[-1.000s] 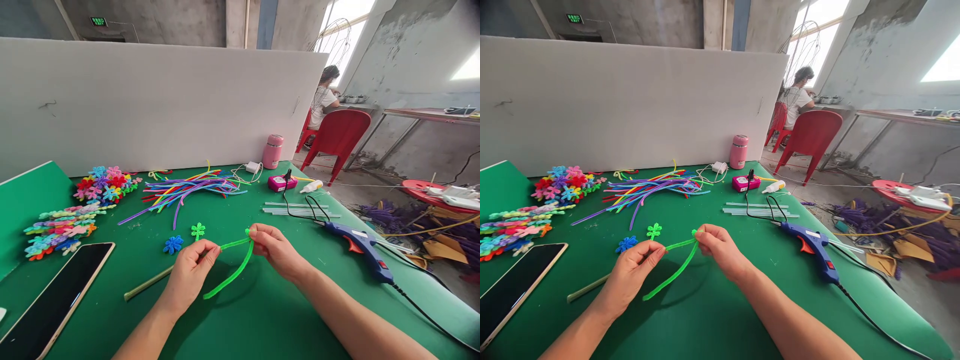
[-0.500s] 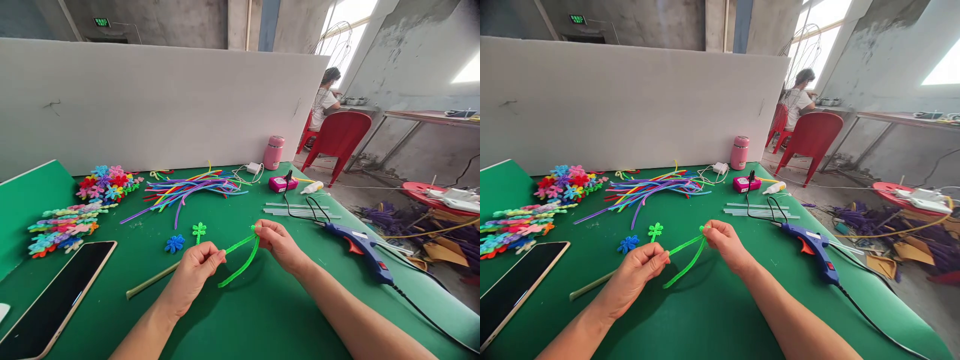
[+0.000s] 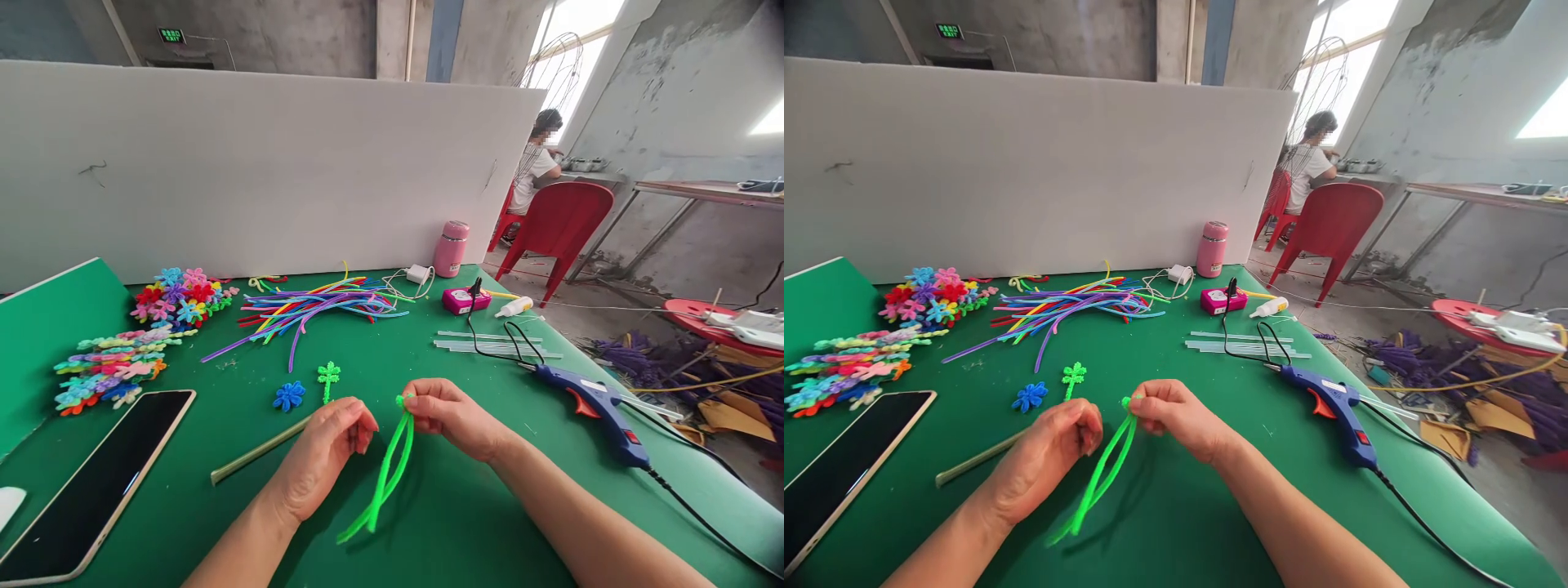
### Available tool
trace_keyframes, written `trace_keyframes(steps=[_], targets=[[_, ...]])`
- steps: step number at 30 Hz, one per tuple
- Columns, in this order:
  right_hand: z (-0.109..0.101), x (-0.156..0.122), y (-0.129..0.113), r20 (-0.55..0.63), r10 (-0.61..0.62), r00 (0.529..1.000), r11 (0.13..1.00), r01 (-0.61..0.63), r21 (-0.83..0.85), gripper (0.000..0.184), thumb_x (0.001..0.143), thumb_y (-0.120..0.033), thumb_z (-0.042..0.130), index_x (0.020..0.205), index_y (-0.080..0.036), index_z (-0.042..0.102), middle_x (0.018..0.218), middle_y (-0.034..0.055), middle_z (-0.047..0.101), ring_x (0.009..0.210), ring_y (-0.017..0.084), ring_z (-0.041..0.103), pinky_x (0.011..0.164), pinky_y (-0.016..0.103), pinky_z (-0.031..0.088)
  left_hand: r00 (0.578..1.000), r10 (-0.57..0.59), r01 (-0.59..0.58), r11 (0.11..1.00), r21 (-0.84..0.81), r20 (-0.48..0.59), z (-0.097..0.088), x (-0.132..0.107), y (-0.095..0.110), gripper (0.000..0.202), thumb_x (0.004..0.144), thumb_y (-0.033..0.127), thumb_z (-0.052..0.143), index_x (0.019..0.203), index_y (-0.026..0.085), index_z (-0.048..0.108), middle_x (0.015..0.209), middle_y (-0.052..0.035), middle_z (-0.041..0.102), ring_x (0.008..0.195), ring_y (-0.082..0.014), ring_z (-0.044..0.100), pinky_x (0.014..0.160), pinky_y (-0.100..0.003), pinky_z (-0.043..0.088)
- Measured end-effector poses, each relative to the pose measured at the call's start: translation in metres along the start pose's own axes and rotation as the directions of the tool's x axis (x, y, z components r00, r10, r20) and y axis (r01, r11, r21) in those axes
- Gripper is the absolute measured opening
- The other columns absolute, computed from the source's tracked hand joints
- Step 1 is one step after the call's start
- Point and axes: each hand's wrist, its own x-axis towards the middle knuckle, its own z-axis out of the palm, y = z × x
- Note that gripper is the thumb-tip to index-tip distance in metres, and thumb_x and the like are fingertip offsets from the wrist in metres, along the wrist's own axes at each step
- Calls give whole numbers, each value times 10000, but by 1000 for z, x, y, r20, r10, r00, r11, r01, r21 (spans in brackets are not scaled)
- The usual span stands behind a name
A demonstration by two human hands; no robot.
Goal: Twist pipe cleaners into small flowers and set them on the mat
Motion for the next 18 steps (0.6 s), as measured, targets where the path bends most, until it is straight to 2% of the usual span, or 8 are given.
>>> trace_keyframes(steps=[3,5,11,15,18], targets=[[10,-2,2,37,19,999,992,-14,-123,328,682,-446,602,630,-141,494,501,-48,421,471,59,356,455,198,248,991,-107,101,992,71,76,6,-2,-3,240,743,352,556,626,146,527,560,35,400,549,-91,328,526,-222,277],[13,-2,3,48,16,999,982,-7,-190,354,685,-480,594,657,-139,500,526,-37,451,494,69,387,469,200,284,985,-145,132,982,132,89,8,-3,-4,223,719,338,595,641,145,515,566,44,381,544,-82,295,507,-213,249],[12,-1,3,63,-49,997,965,63,-255,348,776,-472,495,715,-130,518,612,-19,470,564,79,406,536,214,330,988,-139,125,976,177,71,7,-2,-8,196,721,319,586,676,140,519,564,57,348,538,-76,264,491,-209,223],[13,-2,6,83,-114,990,950,133,-282,303,752,-429,555,698,-134,506,581,-46,399,545,69,328,497,205,273,991,-130,118,968,221,40,10,-3,-10,216,721,333,580,653,145,499,533,63,355,520,-77,270,475,-214,213],[16,-4,7,80,-151,985,961,165,-221,290,747,-414,568,708,-136,497,594,-40,429,548,69,350,502,205,289,992,-124,122,951,283,-13,15,-4,-9,248,713,363,587,635,145,500,526,58,369,510,-78,275,464,-221,198]])
